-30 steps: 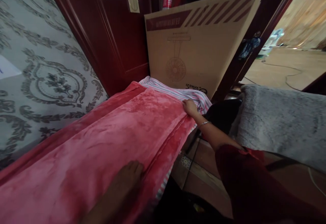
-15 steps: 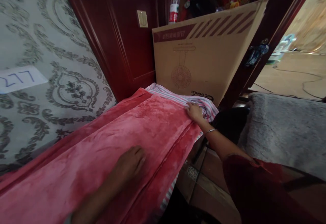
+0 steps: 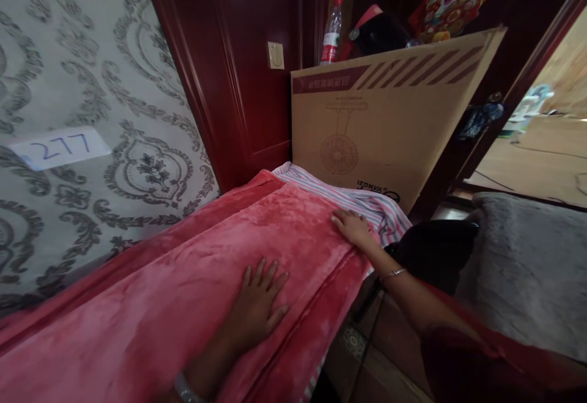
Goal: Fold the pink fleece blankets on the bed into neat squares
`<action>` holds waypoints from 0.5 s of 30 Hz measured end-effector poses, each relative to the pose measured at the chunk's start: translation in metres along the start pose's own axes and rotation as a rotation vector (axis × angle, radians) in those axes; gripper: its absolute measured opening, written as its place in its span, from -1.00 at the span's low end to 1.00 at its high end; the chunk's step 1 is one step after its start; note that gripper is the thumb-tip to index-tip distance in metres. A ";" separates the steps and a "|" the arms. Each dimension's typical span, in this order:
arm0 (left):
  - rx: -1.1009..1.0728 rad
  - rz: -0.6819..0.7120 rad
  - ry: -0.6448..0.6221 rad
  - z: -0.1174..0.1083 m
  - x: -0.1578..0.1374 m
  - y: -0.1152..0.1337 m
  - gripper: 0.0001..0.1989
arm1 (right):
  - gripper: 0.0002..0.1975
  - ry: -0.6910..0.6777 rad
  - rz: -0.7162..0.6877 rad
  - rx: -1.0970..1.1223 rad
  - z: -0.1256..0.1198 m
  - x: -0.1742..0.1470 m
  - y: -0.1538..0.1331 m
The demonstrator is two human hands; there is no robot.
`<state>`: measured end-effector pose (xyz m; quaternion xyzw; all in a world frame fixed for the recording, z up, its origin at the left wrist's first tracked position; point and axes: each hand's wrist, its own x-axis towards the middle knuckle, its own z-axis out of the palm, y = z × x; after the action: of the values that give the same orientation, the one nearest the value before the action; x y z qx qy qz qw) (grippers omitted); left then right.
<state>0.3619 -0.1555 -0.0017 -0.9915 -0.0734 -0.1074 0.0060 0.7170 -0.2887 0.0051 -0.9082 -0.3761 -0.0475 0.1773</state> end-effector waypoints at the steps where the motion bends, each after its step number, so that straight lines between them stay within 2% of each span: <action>1: 0.002 0.002 -0.002 -0.001 0.000 0.000 -0.38 | -0.56 0.021 0.003 0.028 -0.004 0.010 -0.005; 8: 0.016 -0.020 -0.057 -0.004 -0.001 0.002 -0.34 | -0.53 0.027 -0.037 0.138 -0.007 0.102 -0.055; 15: 0.022 0.009 -0.061 0.001 -0.004 -0.003 -0.28 | -0.72 -0.167 0.043 0.112 0.009 0.167 -0.083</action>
<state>0.3573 -0.1530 -0.0036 -0.9945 -0.0704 -0.0764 0.0153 0.7777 -0.1198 0.0567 -0.9056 -0.3719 0.0531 0.1970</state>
